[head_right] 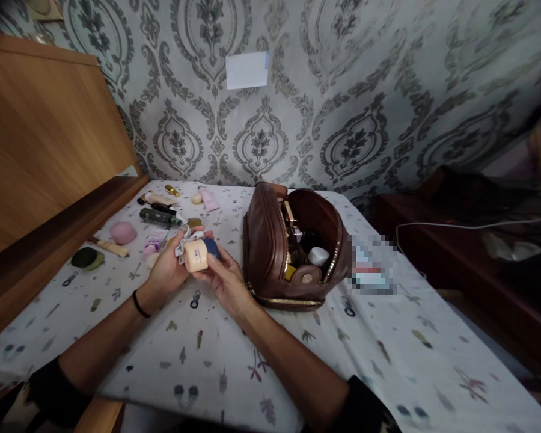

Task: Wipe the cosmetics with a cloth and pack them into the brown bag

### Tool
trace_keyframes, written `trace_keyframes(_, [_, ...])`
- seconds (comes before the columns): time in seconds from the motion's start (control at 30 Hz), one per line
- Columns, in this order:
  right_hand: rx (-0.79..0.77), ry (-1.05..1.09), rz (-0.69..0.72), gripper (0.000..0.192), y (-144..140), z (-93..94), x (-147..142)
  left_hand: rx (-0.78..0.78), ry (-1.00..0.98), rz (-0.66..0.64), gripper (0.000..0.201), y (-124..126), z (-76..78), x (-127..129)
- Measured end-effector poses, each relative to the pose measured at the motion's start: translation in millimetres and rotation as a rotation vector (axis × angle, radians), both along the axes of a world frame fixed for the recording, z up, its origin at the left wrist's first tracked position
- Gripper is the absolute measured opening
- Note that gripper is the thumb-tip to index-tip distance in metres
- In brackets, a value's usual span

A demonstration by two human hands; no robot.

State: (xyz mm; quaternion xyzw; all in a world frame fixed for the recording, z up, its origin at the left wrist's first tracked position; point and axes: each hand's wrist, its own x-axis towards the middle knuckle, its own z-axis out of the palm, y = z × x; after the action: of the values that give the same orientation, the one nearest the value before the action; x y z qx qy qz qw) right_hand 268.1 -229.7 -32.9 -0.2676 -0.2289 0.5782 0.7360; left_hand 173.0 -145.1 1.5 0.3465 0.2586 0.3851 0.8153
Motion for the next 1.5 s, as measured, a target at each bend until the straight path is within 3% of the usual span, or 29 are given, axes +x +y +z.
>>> trace_keyframes(0.17, [-0.010,-0.067,-0.150,0.042,1.1,-1.8,0.9,-0.084,-0.010,0.023,0.034,-5.4,-7.2,4.4])
trace_keyframes(0.37, [-0.031,-0.427,-0.324,0.054,2.0,-2.0,2.6,0.014,-0.045,0.037,0.035,-7.7,-18.2,6.3])
trace_keyframes(0.5, [-0.053,-0.648,-0.403,0.055,2.0,-4.3,1.2,0.199,0.005,0.086,0.039,-6.5,-24.0,5.4])
trace_keyframes(0.63, [-0.112,-0.773,-0.439,0.058,2.6,-10.8,-2.1,0.496,0.234,0.163,0.039,-4.2,-22.5,-0.8])
trace_keyframes(0.87, [-0.190,-0.949,-0.332,0.053,-1.4,-9.0,-3.7,0.884,0.547,0.212,0.053,-2.7,-10.8,-10.4])
trace_keyframes(1.07, [-0.195,-0.549,-0.133,0.045,-4.2,-5.2,-11.3,1.000,0.581,0.226,0.052,-4.8,-8.4,-13.6])
trace_keyframes(1.3, [-0.241,-0.051,0.137,0.051,-4.4,-4.5,-11.4,1.180,0.422,0.211,0.035,-5.7,-4.8,-15.0])
trace_keyframes(1.5, [-0.243,0.132,0.291,0.051,-3.9,-0.8,-5.1,1.135,0.398,0.188,0.033,-10.7,-0.2,-15.5])
